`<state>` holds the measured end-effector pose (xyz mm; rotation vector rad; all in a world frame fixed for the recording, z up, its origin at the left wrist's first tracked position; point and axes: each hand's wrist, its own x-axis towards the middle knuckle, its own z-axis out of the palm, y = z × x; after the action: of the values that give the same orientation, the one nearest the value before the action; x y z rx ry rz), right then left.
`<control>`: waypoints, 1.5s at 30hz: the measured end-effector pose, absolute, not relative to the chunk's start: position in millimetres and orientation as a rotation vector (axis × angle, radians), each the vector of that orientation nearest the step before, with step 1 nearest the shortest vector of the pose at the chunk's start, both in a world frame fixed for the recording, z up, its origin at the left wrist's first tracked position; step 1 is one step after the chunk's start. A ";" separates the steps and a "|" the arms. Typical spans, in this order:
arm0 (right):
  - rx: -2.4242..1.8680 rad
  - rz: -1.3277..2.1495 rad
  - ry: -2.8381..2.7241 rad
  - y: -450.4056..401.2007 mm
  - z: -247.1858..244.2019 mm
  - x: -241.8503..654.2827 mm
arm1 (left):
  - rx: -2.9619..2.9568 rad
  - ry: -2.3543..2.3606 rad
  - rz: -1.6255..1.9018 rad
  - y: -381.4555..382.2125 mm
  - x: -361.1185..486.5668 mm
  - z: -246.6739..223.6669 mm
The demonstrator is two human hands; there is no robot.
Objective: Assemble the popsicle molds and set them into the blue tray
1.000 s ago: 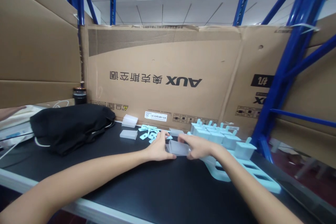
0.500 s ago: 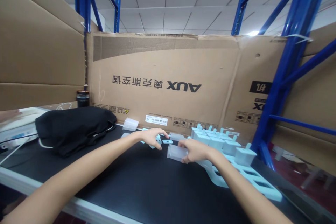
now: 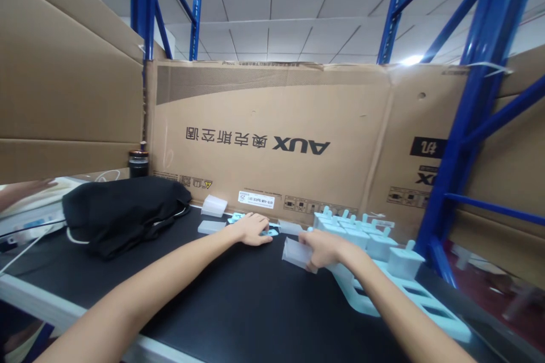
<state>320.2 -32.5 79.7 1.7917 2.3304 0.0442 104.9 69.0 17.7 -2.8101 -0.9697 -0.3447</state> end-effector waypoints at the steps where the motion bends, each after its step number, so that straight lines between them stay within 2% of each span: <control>1: 1.795 0.049 2.322 -31.4 79.7 319.8 | -2.813 -1.012 -0.299 71.9 108.1 18.4; 5: 1.811 0.068 2.300 -29.8 80.2 317.7 | -2.780 -1.109 -0.219 74.6 115.3 19.6; 18: 1.819 0.226 2.144 -6.4 79.9 309.2 | -2.553 -1.054 -0.429 63.8 102.6 9.9; 25: 1.826 0.266 2.084 17.6 84.5 297.7 | -2.550 -0.944 -0.647 47.2 90.8 24.3; 33: 1.828 0.292 2.113 30.3 80.5 306.3 | -2.637 -0.681 -0.504 8.3 60.4 25.6; 45: 1.824 0.252 2.139 44.5 97.4 304.8 | -2.642 -0.801 -0.526 -2.4 -2.7 35.5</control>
<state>304.8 44.5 97.4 1.8244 2.1388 0.2522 -2.7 -2.4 35.5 -2.6415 -0.8007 -0.5265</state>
